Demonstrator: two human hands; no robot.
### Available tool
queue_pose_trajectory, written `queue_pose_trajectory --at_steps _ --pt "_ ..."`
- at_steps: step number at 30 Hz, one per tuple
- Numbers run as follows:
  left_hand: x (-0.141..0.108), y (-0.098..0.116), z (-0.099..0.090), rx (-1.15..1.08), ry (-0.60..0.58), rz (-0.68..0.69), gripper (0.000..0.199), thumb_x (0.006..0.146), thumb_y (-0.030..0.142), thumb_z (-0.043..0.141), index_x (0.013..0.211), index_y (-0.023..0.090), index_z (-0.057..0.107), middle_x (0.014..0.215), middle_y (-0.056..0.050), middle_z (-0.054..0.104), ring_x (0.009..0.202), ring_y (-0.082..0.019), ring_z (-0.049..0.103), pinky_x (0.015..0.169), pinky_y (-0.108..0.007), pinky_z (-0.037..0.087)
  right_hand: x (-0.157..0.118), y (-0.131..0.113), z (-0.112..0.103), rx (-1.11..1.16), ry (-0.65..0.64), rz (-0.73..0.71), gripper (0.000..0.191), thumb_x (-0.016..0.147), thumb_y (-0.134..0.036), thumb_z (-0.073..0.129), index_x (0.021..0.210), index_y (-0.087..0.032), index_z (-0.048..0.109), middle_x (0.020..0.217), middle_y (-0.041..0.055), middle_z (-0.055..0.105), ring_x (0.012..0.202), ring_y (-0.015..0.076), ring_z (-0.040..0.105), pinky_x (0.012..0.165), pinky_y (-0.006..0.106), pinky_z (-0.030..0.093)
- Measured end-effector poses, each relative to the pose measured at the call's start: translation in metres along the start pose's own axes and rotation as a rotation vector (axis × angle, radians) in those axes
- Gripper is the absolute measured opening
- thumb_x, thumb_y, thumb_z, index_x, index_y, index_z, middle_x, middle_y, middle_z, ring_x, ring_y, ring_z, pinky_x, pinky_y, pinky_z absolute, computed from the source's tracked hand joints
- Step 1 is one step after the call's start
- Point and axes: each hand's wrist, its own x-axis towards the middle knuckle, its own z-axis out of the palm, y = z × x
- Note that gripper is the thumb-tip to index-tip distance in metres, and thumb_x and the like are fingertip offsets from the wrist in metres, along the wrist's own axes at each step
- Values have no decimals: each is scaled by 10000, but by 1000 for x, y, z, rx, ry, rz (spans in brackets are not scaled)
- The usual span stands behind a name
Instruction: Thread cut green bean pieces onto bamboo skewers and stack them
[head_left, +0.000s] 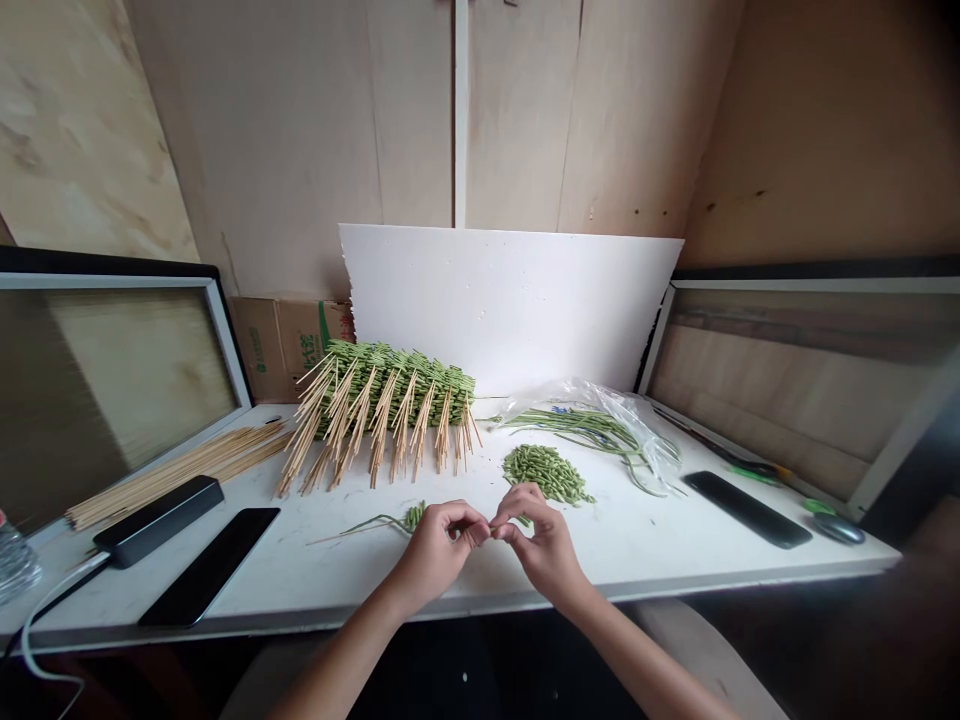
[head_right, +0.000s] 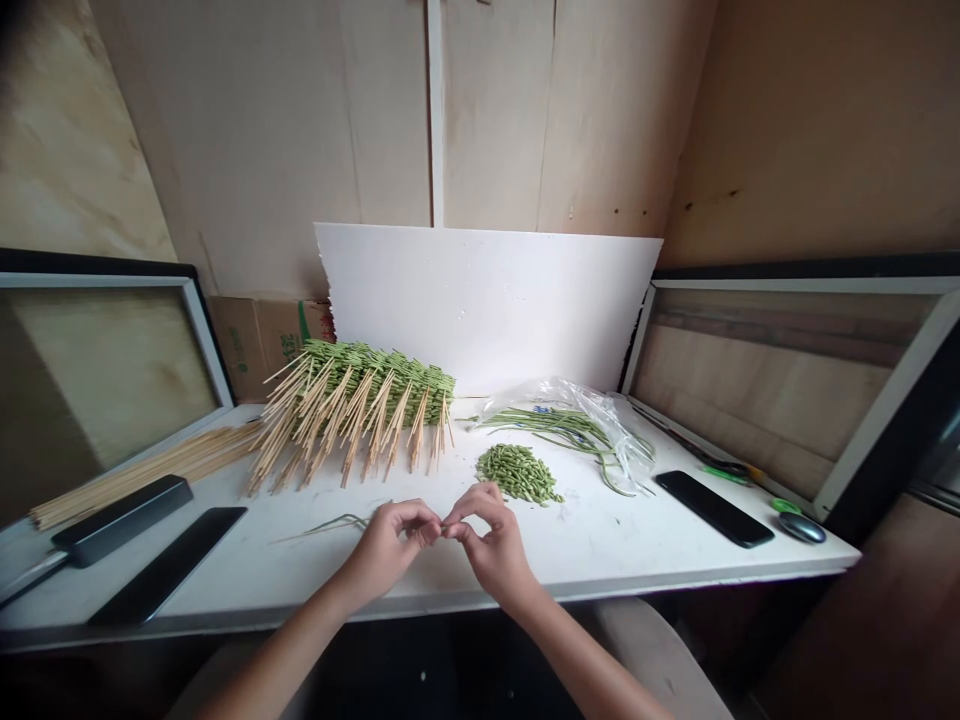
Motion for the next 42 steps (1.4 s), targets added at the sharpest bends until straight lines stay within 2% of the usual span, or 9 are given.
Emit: queue_pose_trajectory --at_steps 6,8,13,17,21,27,34,37,42 --pt "1 -8 3 -208 -41 -77 358 906 477 706 796 137 730 731 -69 681 656 -158 579 586 -254 451 5 10 -3 156 15 85 318 860 -566 747 785 -257 757 795 54 695 847 258 639 833 431 523" --pt "2 -12 1 -205 -29 -109 393 910 516 695 849 131 748 754 -78 686 661 -157 575 586 -252 445 12 17 -16 21 -11 69 301 873 -556 736 821 -263 785 828 65 717 892 275 645 849 445 518" --pt "4 -17 -4 -112 29 -143 480 908 585 668 931 121 789 767 -80 691 621 -137 530 578 -248 405 20 48 -50 -549 9 -18 327 946 -534 642 866 -271 820 825 95 714 883 308 586 805 474 474" --pt "4 -16 -4 -119 -1 -167 460 905 574 679 935 130 792 791 -74 699 606 -123 505 575 -242 395 15 64 -52 -756 -82 7 336 966 -498 617 817 -273 816 802 93 717 905 322 580 811 473 455" --pt "3 -12 -2 -104 -10 -148 427 900 551 696 926 137 800 792 -75 708 654 -144 549 593 -243 412 11 61 -45 -724 -171 65 372 976 -501 591 817 -256 821 794 88 733 870 301 598 790 430 463" --pt "3 -4 -4 -123 -31 -195 459 903 565 679 968 128 802 824 -78 707 632 -128 499 588 -248 401 12 61 -47 -698 -153 55 412 1001 -497 540 824 -235 803 794 88 737 864 289 596 786 404 465" --pt "0 -5 -4 -15 -68 -156 387 977 437 594 1193 167 769 1025 -109 734 892 -204 645 794 -305 508 18 50 -45 -576 -121 124 524 1029 -555 453 757 -211 741 743 73 716 806 264 613 771 385 475" --pt "-1 -10 -5 28 -59 -114 347 977 395 603 1202 191 771 1095 -110 741 925 -213 670 836 -321 527 22 33 -47 -495 -200 137 478 1025 -535 477 801 -214 750 780 58 730 819 243 630 789 363 480" --pt "1 -16 -7 79 -33 -139 301 962 360 628 1165 201 784 1126 -110 765 1044 -251 690 922 -355 532 18 17 -55 -530 -584 93 151 816 -391 785 775 -246 772 724 30 732 845 244 638 746 319 473"
